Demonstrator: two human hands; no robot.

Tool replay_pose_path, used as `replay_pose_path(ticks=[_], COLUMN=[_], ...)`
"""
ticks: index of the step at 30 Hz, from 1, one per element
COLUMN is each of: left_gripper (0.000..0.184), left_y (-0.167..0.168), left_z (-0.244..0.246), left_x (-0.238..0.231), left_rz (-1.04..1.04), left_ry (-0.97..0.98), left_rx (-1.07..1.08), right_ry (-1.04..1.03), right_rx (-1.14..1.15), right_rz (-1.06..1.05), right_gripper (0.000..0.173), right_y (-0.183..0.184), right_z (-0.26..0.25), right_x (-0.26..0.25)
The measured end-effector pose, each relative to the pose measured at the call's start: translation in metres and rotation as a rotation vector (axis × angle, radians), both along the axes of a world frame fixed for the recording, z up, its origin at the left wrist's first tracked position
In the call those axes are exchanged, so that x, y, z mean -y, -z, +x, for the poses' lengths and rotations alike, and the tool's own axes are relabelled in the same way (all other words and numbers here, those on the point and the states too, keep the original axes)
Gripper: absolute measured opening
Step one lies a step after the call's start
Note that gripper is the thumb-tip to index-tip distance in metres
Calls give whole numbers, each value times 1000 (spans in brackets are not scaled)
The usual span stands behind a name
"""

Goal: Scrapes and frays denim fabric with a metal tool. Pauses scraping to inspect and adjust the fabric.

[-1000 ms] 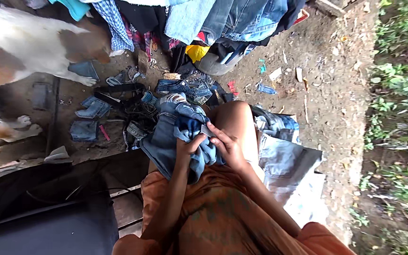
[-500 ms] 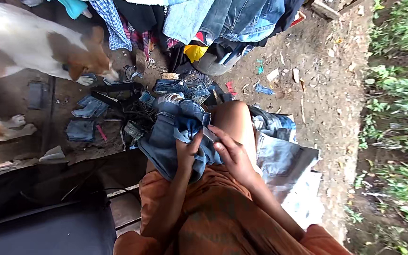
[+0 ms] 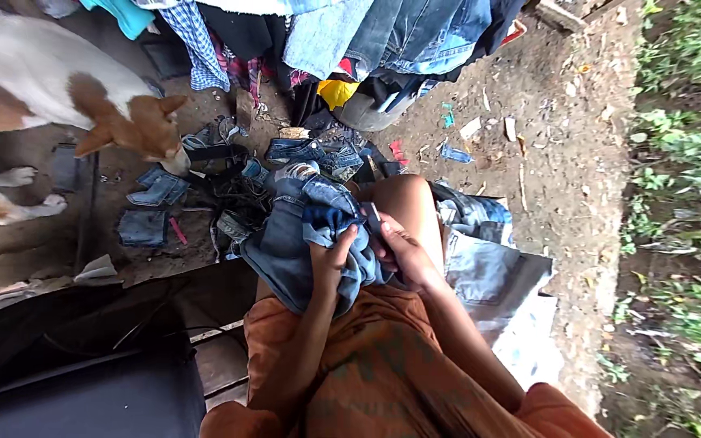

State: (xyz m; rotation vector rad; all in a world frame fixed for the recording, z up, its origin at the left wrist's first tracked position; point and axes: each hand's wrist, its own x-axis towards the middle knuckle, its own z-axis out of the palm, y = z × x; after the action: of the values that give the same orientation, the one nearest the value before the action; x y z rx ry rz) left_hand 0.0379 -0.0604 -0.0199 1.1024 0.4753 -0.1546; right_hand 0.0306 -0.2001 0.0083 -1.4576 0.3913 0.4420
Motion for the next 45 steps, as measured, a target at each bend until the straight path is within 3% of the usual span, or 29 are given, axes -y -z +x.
replay_pose_path(ticks=[2, 5, 9, 12, 16, 19, 22, 26, 30, 34, 38, 42, 45], left_gripper=[32, 35, 35, 30, 31, 35, 37, 33, 33, 23, 31, 26, 25], left_y=[-4, -11, -7, -4, 0, 2, 0, 2, 5, -1, 1, 11, 9], left_z=[-1, -2, -3, -6, -9, -7, -3, -2, -2, -3, -7, -11, -8], left_x=[1, 1, 3, 3, 1, 1, 0, 0, 1, -1, 1, 9, 9], left_rz=[31, 92, 93, 105, 109, 64, 86, 129, 81, 103, 90, 30, 38], left_ry=[6, 52, 55, 5, -13, 31, 51, 80, 85, 77, 116, 107, 111], left_rx=[-16, -49, -18, 29, 68, 57, 24, 22, 67, 26, 47, 98, 74], right_ry=[-71, -216, -176, -217, -201, -65, 2, -193, -347, -392, -363, -238, -73], right_rx=[113, 287, 729, 900, 861, 498, 284, 327, 522, 564, 587, 585, 476], right_rz=[-163, -473, -837, -994, -883, -578, -498, -715, -945, -954, -933, -844, -544], right_gripper=[44, 68, 21, 15, 11, 14, 18, 58, 48, 52, 45, 38, 36], right_y=[-11, -16, -7, 3, 12, 16, 8, -16, -21, -15, 1, 24, 25], right_z=[-1, -3, 8, 16, 18, 23, 24, 14, 1, -18, -23, -22, -20], right_x=[7, 14, 7, 0, -1, 8, 18, 34, 27, 17, 9, 6, 3])
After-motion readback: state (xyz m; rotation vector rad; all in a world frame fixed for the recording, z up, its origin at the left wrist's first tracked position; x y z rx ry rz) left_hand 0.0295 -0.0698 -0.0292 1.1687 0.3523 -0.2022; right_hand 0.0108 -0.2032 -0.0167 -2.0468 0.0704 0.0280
